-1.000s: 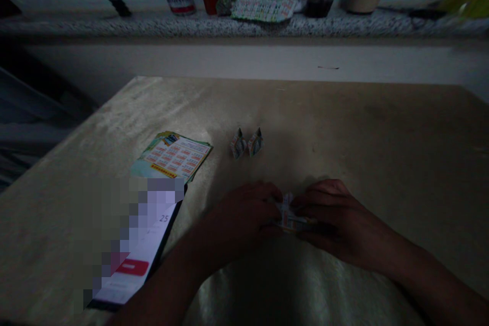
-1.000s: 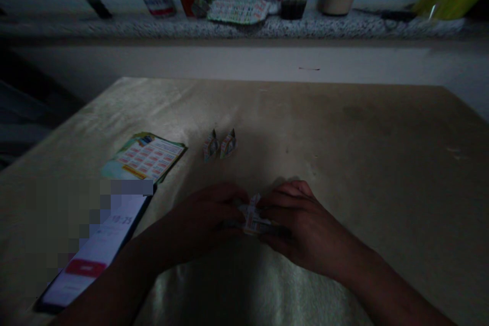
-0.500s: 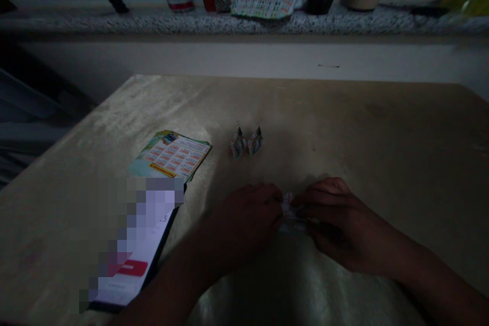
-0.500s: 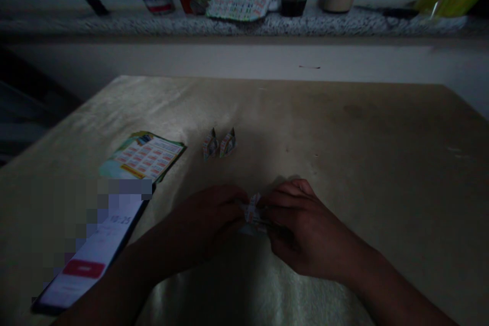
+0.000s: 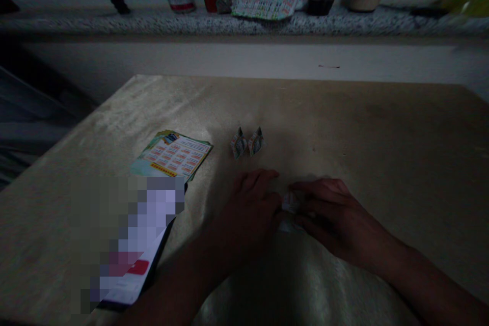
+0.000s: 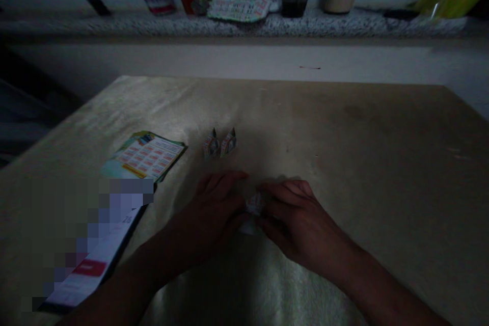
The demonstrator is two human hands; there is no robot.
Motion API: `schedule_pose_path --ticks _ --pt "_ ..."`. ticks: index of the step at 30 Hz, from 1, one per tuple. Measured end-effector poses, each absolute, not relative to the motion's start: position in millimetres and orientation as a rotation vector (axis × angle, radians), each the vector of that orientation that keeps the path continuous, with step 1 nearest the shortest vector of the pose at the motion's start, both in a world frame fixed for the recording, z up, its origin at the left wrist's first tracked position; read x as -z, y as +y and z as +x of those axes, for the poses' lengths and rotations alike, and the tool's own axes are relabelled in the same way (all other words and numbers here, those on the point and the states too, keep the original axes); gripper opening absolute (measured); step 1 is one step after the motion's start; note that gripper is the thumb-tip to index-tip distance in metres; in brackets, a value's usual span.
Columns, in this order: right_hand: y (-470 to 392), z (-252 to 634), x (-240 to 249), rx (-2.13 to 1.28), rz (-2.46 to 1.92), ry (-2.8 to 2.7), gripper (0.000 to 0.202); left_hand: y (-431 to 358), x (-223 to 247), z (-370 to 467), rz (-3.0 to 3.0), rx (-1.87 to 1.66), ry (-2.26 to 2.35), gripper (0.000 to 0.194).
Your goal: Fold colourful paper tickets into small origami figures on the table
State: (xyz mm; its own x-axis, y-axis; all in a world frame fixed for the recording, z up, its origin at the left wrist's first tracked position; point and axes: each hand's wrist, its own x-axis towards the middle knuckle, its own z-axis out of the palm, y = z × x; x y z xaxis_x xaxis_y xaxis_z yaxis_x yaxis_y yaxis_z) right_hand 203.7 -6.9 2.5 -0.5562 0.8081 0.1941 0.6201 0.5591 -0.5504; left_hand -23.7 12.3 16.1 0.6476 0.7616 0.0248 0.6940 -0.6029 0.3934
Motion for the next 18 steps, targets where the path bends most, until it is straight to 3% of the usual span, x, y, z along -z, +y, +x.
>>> schedule_pose_path --ticks 18 --pt "-9.0 195.9 5.2 -0.532 -1.345 -2.257 0.008 5.8 -9.1 -16.2 2.371 -0.324 1.397 0.014"
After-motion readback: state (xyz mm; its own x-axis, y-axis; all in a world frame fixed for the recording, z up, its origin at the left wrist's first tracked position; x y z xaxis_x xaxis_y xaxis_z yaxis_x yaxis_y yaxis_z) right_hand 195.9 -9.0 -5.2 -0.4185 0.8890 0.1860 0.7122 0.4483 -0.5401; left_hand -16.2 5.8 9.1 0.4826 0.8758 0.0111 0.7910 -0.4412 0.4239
